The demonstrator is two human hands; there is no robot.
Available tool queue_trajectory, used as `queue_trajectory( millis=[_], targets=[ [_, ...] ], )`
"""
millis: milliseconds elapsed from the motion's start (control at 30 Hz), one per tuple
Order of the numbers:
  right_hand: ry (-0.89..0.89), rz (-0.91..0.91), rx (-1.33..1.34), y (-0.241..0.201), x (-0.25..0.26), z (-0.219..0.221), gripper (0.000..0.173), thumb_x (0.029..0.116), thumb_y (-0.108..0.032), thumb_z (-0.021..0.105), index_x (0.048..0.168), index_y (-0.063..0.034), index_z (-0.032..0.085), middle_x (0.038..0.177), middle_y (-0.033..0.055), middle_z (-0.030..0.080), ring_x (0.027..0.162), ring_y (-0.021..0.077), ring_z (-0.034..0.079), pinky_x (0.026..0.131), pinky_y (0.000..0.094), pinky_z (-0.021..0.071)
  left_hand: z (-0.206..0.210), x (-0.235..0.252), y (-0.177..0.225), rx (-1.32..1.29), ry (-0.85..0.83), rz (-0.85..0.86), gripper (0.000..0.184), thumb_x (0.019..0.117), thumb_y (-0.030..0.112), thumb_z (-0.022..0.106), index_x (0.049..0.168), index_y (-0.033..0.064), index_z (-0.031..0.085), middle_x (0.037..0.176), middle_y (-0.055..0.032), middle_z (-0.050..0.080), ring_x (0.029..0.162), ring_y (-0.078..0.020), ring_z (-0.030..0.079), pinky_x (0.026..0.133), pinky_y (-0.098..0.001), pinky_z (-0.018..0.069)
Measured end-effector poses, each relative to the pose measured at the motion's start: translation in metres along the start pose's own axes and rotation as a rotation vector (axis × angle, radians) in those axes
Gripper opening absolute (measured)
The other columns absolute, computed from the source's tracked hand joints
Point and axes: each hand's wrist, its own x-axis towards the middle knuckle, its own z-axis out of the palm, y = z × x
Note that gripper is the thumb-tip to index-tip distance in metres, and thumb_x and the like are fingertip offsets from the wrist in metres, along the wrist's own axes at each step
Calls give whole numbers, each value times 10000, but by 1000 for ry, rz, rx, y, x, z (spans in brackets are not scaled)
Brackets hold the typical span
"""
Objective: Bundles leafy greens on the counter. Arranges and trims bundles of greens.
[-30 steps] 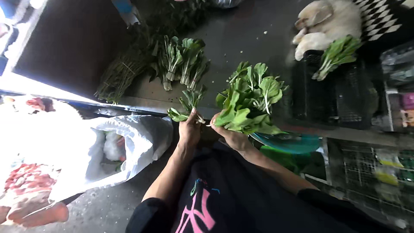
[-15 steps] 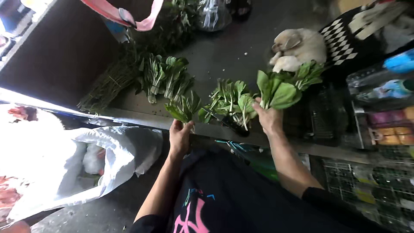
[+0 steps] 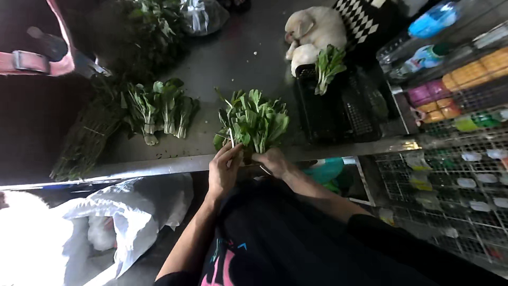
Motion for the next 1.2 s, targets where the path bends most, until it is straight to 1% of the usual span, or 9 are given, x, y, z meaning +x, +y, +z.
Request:
queue_trajectory(
  millis=[133, 233, 333, 533, 733, 867, 1000, 1100, 1200],
  targets=[
    [13, -106, 280, 14, 5, -16, 266, 901, -92, 699, 1149, -11, 648, 944, 80, 713, 854, 177, 688, 817, 369, 593, -10, -7, -3, -76, 101, -56, 244, 949, 40, 682, 1181, 92, 735, 1151, -44, 718, 915, -105, 696, 807, -285, 602],
    [148, -51, 419, 9, 3, -3, 204, 970, -84, 646, 1161, -15, 624, 890, 84, 707, 768, 178, 691, 753, 356, 611, -13, -9, -2, -212, 136, -108, 583, 922, 5, 710, 1461, 114, 516, 1242, -75, 683, 936, -184, 729, 837, -372, 638],
    [175, -30, 285, 8, -3, 21, 232, 960, -150, 704, 1123, 5, 649, 876, 95, 725, 767, 181, 700, 750, 351, 607, -9, -8, -1, -228, 182, -126, 761, 909, -7, 724, 1557, 144, 355, 1168, -72, 702, 924, -192, 732, 827, -370, 635],
    [-3, 62, 46, 13, -5, 51, 446, 993, -350, 687, 1263, -2, 615, 1028, 101, 715, 913, 148, 710, 856, 321, 607, -9, -11, 2, 48, 70, -211, 369, 918, 115, 746, 1265, 23, 660, 1127, -78, 738, 1014, -114, 720, 931, -318, 601],
    [-202, 99, 68, 26, 5, 36, 381, 1003, -321, 674, 1183, 13, 652, 950, 73, 713, 835, 119, 696, 827, 293, 600, -19, -22, -3, 48, -102, -168, 376, 923, 184, 677, 1269, 37, 688, 1255, -87, 683, 1132, -148, 669, 986, -341, 566],
    [-156, 33, -26, 29, 4, 25, 337, 967, -313, 721, 1114, -12, 686, 889, 35, 719, 803, 97, 681, 803, 279, 584, -16, -22, -3, -427, -58, -340, 291, 999, 101, 607, 1260, -12, 667, 1139, -119, 727, 1022, -191, 703, 930, -380, 586],
    [-86, -26, -175, 26, -14, 8, 379, 982, -330, 698, 1209, -27, 667, 1001, 46, 731, 901, 111, 702, 847, 322, 608, 12, -23, -1, -543, 105, -471, 326, 951, 118, 710, 1225, -1, 581, 1013, -122, 701, 884, -211, 704, 814, -410, 617],
    [-167, -79, -228, 35, -13, 8, 518, 994, -377, 674, 1360, -21, 582, 1218, 55, 710, 1106, 110, 686, 985, 340, 589, 9, -21, 6, -432, 129, -520, 442, 916, 138, 753, 1290, -24, 584, 1091, -146, 708, 966, -199, 706, 900, -401, 599],
    [-161, -64, -387, 40, -19, 8, 597, 1008, -439, 614, 1374, 27, 543, 1202, 90, 673, 1060, 58, 650, 958, 309, 556, 4, -30, 12, -252, 118, -546, 477, 926, 164, 758, 1316, -43, 577, 1138, -200, 700, 1025, -271, 695, 951, -480, 559]
  ],
)
